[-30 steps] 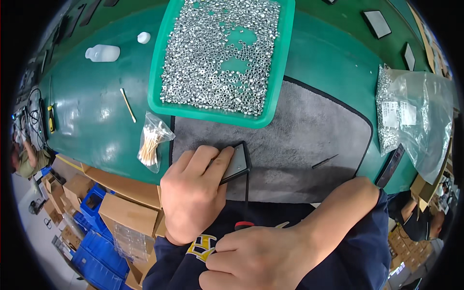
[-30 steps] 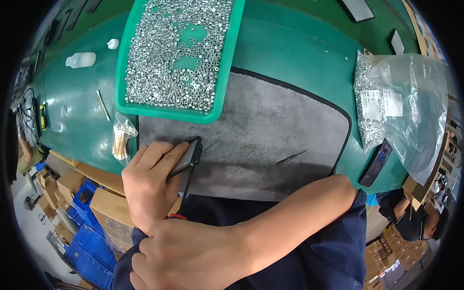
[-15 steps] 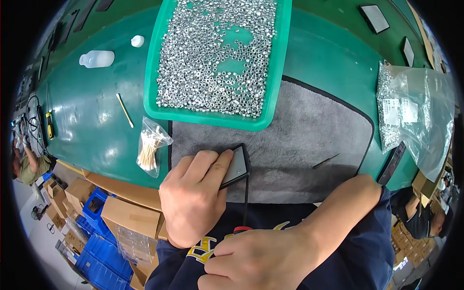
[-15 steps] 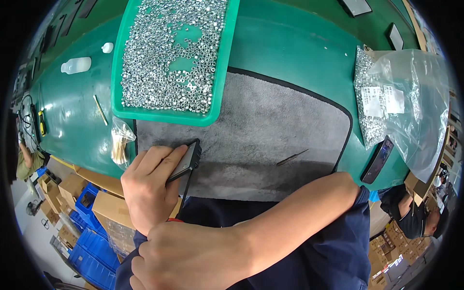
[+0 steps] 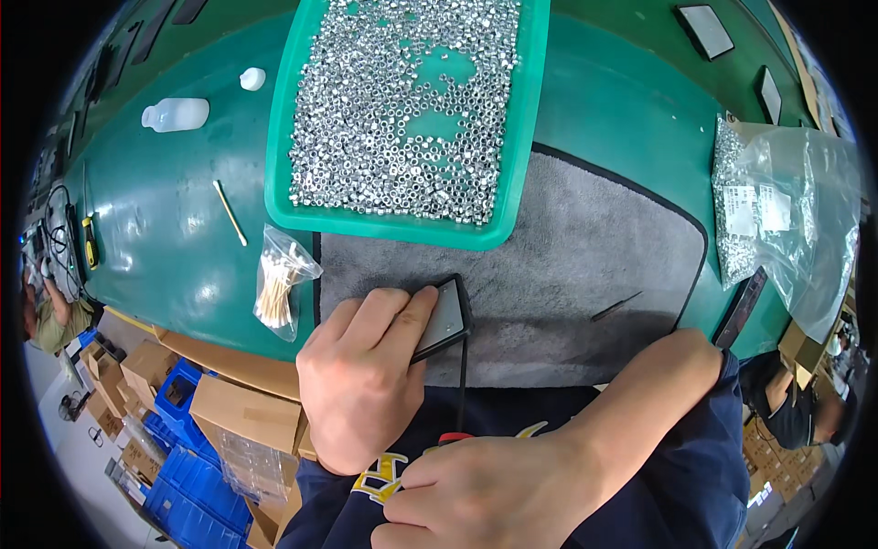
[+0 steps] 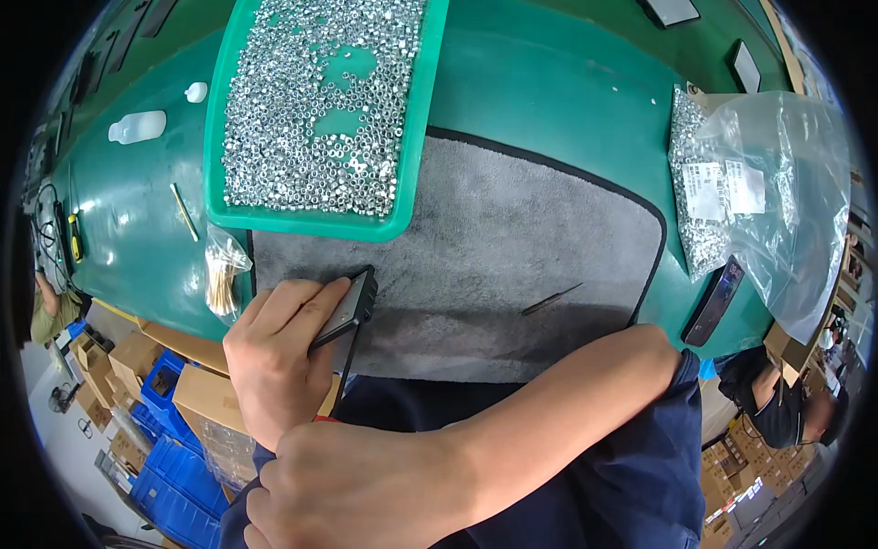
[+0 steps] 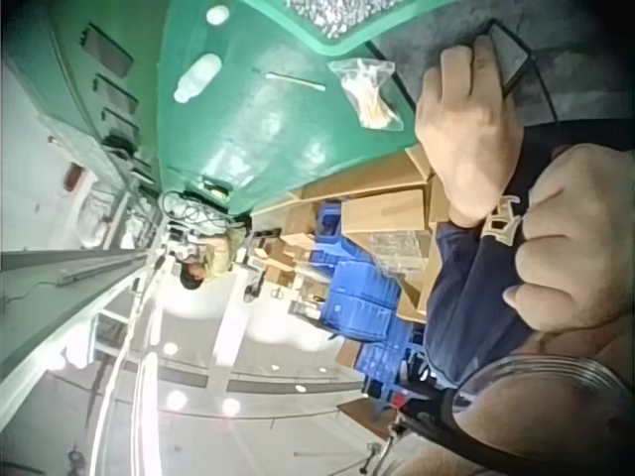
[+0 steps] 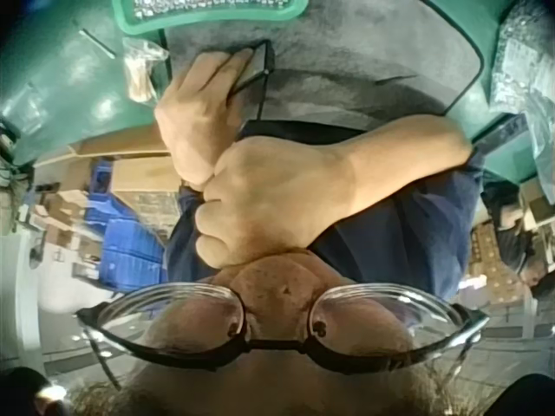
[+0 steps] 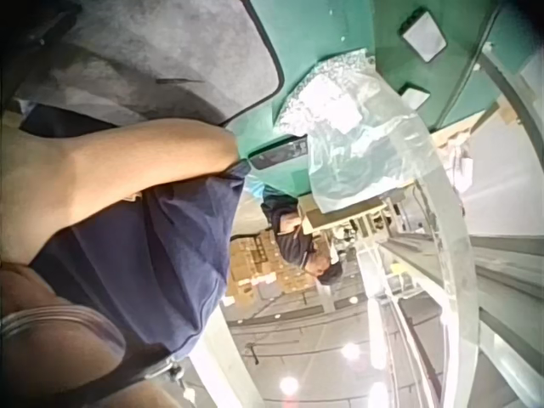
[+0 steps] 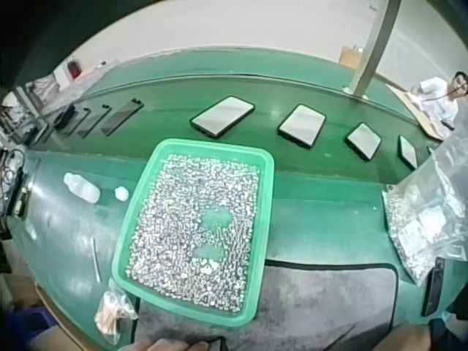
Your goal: The person assembles components by attaching small parts onto panels, tightening screws using a screwdriver, and placing the assembled pieces onto a conveyor belt.
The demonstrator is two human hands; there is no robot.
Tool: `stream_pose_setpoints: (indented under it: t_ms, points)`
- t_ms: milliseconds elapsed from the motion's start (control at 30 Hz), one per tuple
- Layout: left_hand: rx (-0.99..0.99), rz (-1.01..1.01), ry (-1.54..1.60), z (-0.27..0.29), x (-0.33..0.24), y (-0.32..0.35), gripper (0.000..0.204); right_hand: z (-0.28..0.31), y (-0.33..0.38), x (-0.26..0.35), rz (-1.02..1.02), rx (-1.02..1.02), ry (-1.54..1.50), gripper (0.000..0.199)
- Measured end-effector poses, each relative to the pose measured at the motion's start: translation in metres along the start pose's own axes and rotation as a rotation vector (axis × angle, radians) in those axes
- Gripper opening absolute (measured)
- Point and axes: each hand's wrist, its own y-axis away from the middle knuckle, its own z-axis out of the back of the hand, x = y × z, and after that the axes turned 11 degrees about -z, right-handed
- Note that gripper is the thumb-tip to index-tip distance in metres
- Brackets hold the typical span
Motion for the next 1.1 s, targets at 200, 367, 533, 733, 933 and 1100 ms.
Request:
stream_pose_setpoints:
  t_ms: [200, 367, 533, 733, 933, 1100]
  points:
    - [-0.002, 0.003, -0.004, 0.0, 0.001, -0.003, 0.053, 0.003, -0.002, -0.002, 0.003, -0.003, -0.011, 0.022]
    - [0.01, 0.004, 0.002, 0.005, -0.001, -0.004, 0.048, 0.008, -0.002, -0.001, 0.043, 0.03, 0.045, 0.023]
    - [-0.055, -0.032, 0.056, -0.003, 0.008, 0.004, 0.036, 0.02, -0.004, -0.006, 0.141, 0.142, 0.292, 0.024]
    - [-0.08, -0.042, -0.023, 0.009, -0.006, 0.003, 0.02, 0.042, -0.014, 0.025, 0.121, -0.275, -0.043, 0.041]
    - [-0.162, -0.04, -0.043, -0.001, 0.004, 0.009, 0.011, 0.077, 0.016, 0.029, -0.343, -0.53, -0.315, 0.038]
    - [-0.156, -0.052, 0.03, 0.0, 0.007, 0.004, 0.016, 0.083, 0.029, 0.013, -0.395, -0.61, -0.585, 0.045]
